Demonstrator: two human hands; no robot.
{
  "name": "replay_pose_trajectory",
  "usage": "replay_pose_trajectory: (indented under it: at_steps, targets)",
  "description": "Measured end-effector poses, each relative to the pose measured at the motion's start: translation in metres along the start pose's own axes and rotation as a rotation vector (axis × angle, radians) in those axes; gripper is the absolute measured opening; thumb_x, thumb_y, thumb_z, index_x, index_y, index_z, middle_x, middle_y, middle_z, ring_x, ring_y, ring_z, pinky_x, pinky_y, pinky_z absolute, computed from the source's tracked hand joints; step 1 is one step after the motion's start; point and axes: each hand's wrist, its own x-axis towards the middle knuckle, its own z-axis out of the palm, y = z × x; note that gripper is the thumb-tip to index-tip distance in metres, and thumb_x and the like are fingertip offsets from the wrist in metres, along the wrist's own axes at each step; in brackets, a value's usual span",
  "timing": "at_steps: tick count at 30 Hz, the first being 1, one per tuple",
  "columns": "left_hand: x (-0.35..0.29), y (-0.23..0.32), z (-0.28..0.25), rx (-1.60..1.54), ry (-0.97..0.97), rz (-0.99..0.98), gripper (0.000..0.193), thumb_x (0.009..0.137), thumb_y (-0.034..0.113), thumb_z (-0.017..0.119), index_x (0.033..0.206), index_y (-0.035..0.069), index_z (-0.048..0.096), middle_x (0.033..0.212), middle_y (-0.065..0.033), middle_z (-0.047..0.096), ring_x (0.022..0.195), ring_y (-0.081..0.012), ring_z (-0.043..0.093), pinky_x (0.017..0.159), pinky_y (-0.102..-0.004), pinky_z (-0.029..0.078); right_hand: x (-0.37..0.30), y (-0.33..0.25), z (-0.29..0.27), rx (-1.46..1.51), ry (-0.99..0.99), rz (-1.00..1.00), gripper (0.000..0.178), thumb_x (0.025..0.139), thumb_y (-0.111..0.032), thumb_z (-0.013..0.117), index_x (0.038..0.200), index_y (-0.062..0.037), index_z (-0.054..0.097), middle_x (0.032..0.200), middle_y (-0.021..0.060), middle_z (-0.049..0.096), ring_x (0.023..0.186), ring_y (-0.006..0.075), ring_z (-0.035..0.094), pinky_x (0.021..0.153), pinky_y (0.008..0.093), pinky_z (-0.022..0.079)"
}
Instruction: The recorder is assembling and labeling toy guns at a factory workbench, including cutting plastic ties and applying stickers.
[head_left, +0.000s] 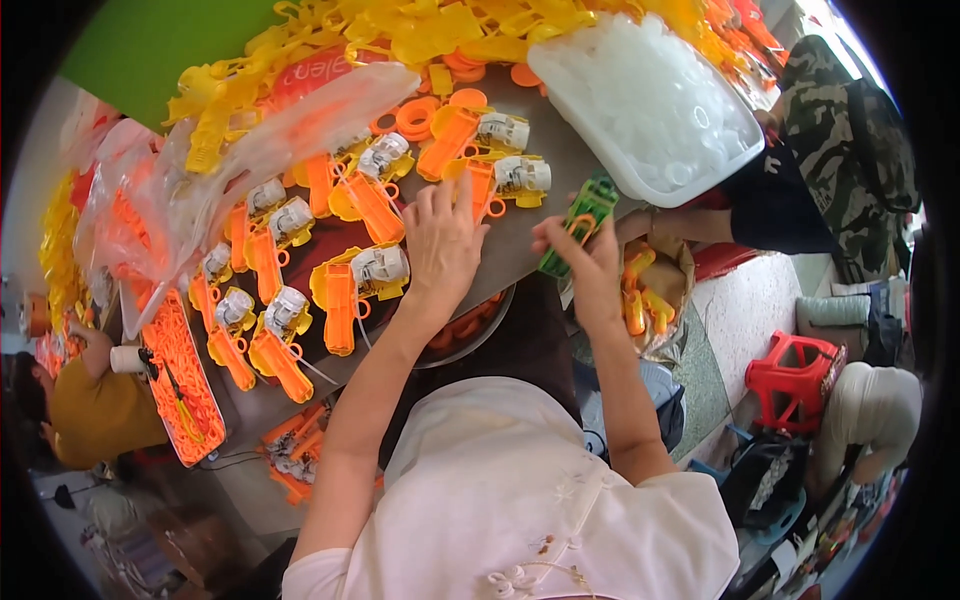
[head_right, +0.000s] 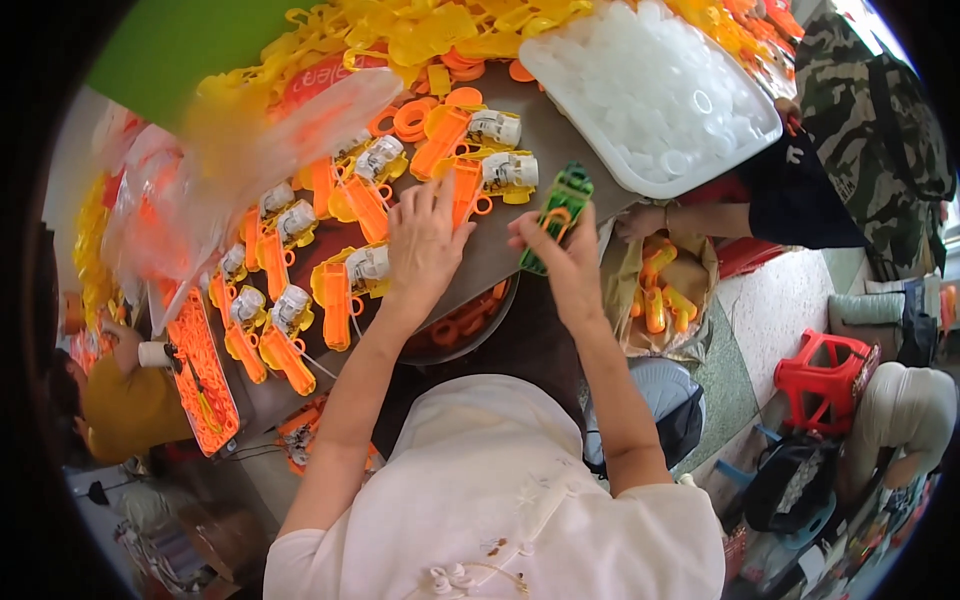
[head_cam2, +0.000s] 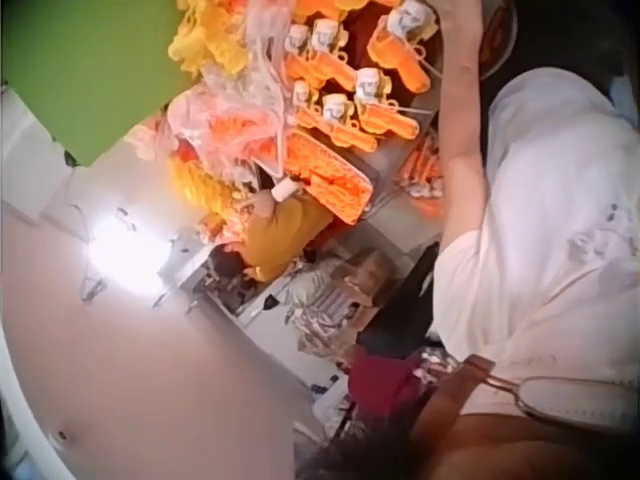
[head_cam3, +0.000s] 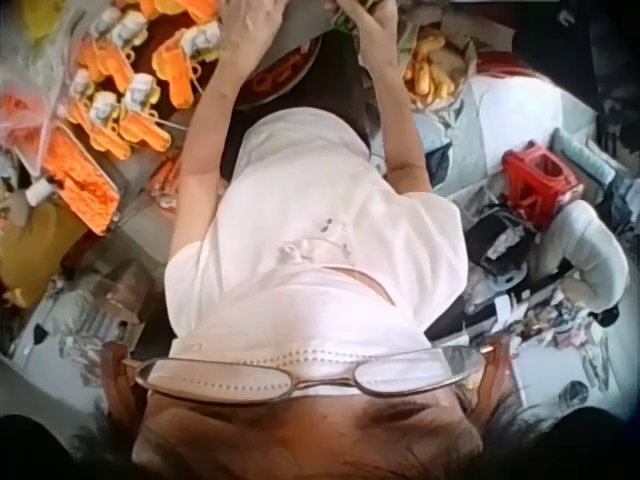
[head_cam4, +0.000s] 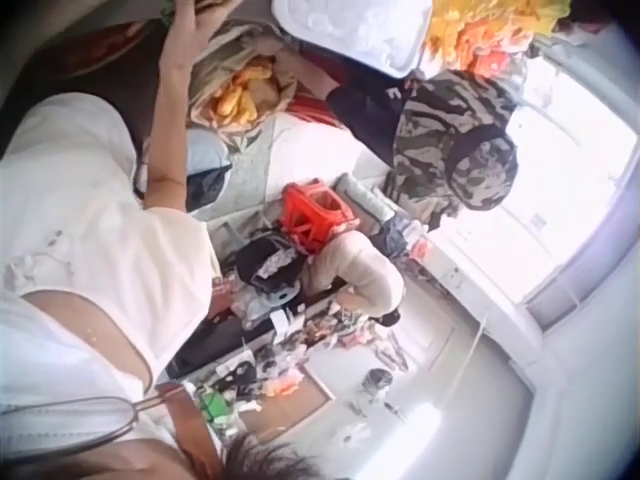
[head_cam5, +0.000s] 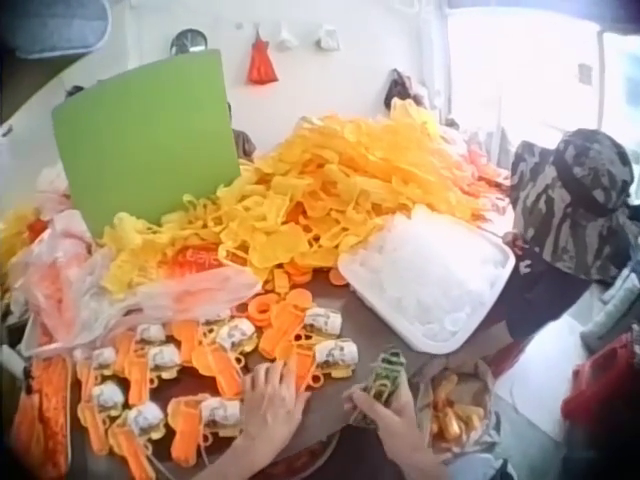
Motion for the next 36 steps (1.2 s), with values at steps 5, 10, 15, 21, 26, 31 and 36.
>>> replay_pose_trajectory:
  at_steps: [5,10,15,21,26,31,36]
  targets:
    - [-0.010,-0.014,-0.005,-0.064,-0.122,0.001,0.066,0.077,0.019,0.074,0.134,0.002,0.045,0.117,-0.0104,0.055,0.106,-0.0256,0.048,0.090,-0.0398,0.037,0.053,-0.023,-0.009,0.285,-0.094,0.022,0.038,0.095,-0.018,0.058,0.126,-0.0006,0.045,0.095,0.0077,0.057,0.087,0.0157,0.058,0.077,0.0288,0.048]
    - [-0.009,-0.010,-0.007,-0.178,-0.019,0.043,0.065,0.077,0.024,0.073,0.132,0.003,0.047,0.115,-0.0100,0.055,0.105,-0.0264,0.049,0.089,-0.0398,0.037,0.093,-0.028,0.002,0.100,-0.102,-0.040,0.029,0.091,-0.018,0.064,0.114,-0.0025,0.057,0.095,0.0034,0.058,0.087,0.0136,0.059,0.081,0.0291,0.048]
    - [0.003,-0.006,0.000,-0.145,-0.045,-0.001,0.061,0.071,0.026,0.075,0.124,0.004,0.052,0.105,-0.0100,0.056,0.099,-0.0267,0.052,0.085,-0.0383,0.037,0.106,-0.023,0.016,-0.223,-0.141,-0.137,0.031,0.081,-0.015,0.075,0.101,-0.0029,0.055,0.086,0.0004,0.060,0.077,0.0083,0.058,0.069,0.0255,0.048]
    - [0.005,-0.008,0.009,-0.143,-0.026,-0.016,0.048,0.068,0.023,0.076,0.108,0.004,0.058,0.096,-0.0096,0.058,0.093,-0.0266,0.055,0.079,-0.0391,0.038,0.104,-0.018,0.028,-0.355,-0.120,-0.201,0.036,0.079,-0.018,0.078,0.097,0.0014,0.053,0.083,0.0043,0.064,0.074,0.0077,0.060,0.067,0.0259,0.051]
    - [0.008,-0.002,0.007,-0.149,-0.026,-0.026,0.042,0.067,0.021,0.076,0.102,0.004,0.059,0.093,-0.0098,0.059,0.090,-0.0264,0.056,0.077,-0.0391,0.039,0.113,-0.009,0.032,-0.597,-0.108,-0.274,0.033,0.080,-0.016,0.077,0.097,0.0013,0.054,0.083,0.0042,0.064,0.072,0.0067,0.059,0.066,0.0250,0.050]
    - [0.011,0.001,0.007,-0.131,-0.014,-0.013,0.036,0.067,0.020,0.076,0.096,0.003,0.061,0.088,-0.0103,0.059,0.087,-0.0263,0.057,0.077,-0.0390,0.039,0.123,-0.011,0.035,-0.758,-0.171,-0.279,0.033,0.080,-0.017,0.077,0.095,0.0013,0.054,0.080,0.0056,0.066,0.068,0.0080,0.060,0.063,0.0261,0.049]
    - [0.018,0.004,0.001,-0.047,-0.100,-0.009,0.029,0.068,0.016,0.074,0.090,0.001,0.062,0.085,-0.0123,0.061,0.085,-0.0271,0.060,0.078,-0.0389,0.038,0.131,-0.010,0.035,-0.757,-0.213,-0.236,0.032,0.081,-0.017,0.077,0.095,0.0012,0.054,0.080,0.0059,0.067,0.066,0.0097,0.061,0.061,0.0268,0.049]
